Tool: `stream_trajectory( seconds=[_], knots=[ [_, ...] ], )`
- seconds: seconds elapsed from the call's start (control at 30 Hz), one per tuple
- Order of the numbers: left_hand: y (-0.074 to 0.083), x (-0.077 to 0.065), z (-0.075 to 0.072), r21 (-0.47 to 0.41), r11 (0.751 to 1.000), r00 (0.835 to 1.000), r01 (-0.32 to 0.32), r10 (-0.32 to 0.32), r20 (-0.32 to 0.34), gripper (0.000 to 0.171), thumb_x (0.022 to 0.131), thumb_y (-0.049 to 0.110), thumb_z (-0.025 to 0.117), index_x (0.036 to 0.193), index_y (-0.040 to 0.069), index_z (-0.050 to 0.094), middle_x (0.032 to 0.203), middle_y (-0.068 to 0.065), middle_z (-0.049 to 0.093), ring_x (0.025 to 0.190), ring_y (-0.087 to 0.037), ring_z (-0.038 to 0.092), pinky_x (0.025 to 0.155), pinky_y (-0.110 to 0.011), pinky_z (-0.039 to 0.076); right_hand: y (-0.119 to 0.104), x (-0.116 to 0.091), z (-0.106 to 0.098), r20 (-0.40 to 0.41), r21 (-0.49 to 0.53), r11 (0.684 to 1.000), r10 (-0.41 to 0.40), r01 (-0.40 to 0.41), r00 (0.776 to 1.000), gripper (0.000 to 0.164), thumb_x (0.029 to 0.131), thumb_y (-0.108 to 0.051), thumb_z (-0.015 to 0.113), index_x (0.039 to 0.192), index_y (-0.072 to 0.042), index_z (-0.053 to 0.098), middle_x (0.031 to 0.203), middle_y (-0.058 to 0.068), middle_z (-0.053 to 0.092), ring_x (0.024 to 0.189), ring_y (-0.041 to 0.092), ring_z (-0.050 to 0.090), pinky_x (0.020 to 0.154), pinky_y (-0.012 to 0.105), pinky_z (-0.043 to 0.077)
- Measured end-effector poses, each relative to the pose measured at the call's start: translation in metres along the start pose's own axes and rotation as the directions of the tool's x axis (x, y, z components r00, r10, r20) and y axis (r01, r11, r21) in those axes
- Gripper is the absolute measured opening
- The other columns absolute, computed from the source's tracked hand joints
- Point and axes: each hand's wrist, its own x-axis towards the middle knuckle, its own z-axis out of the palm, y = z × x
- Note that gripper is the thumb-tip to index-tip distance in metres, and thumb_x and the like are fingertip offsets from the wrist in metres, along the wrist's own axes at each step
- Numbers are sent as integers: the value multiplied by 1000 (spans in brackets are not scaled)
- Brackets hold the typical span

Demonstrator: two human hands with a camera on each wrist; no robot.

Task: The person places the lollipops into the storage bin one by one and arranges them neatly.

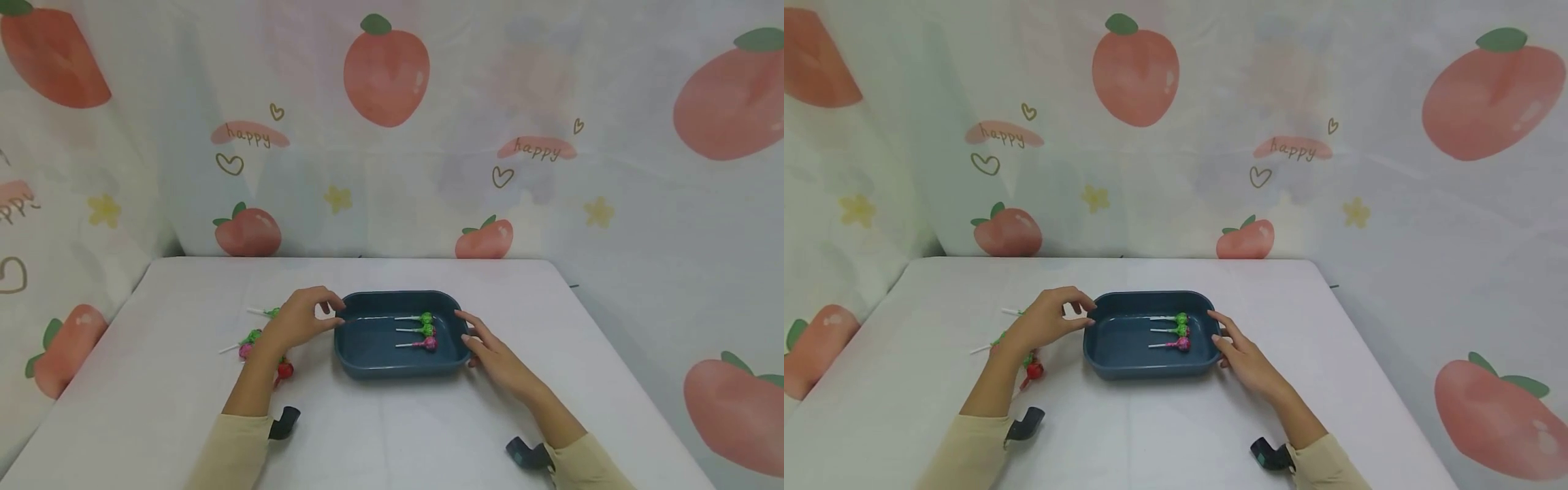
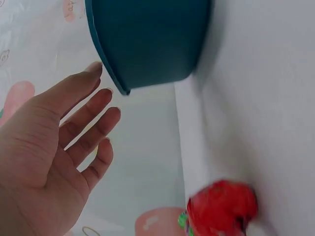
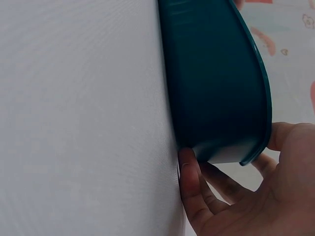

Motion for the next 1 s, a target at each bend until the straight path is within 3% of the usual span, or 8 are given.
stream_trajectory(
  seconds=[0.1,0.37,0.6,0.8,1.0],
  knots=[
    [-9,-8,-8,-14,1000,1000,23,-23,2,25,88,15,85,111,10,76,101,3,70,95,-22,63,83,-41,52,2,1,0,1,-6,1000,-2,2,1000,51,113,-34,44,162,-29,31,145,24,46,89,26,61,87,44,45],
    [-44,-32,-31,-76,984,987,161,-158,40,22,96,25,77,113,11,77,100,5,69,96,-20,62,81,-40,53,3,4,1,9,2,1000,8,-8,1000,50,112,-34,46,161,-31,32,144,23,46,88,26,61,87,43,45],
    [-75,-55,-51,-71,973,975,218,-215,52,18,94,19,78,110,9,77,100,0,70,97,-25,62,78,-40,53,5,4,-2,1,-3,1000,7,-7,1000,53,112,-34,48,162,-30,31,145,23,44,88,26,61,84,44,44],
    [-95,-71,-58,-75,950,953,302,-299,54,18,93,13,79,110,11,77,100,0,69,100,-26,62,78,-38,53,5,4,-2,1,2,1000,5,-5,1000,52,112,-33,47,161,-30,32,143,23,46,87,27,61,85,43,44],
    [-104,-80,-60,-104,930,936,353,-351,42,20,90,11,81,110,12,77,102,-3,69,101,-28,62,81,-41,54,7,5,-1,0,-2,1000,4,-4,1000,53,112,-34,47,162,-30,31,143,23,46,87,26,61,84,43,44]
  ],
)
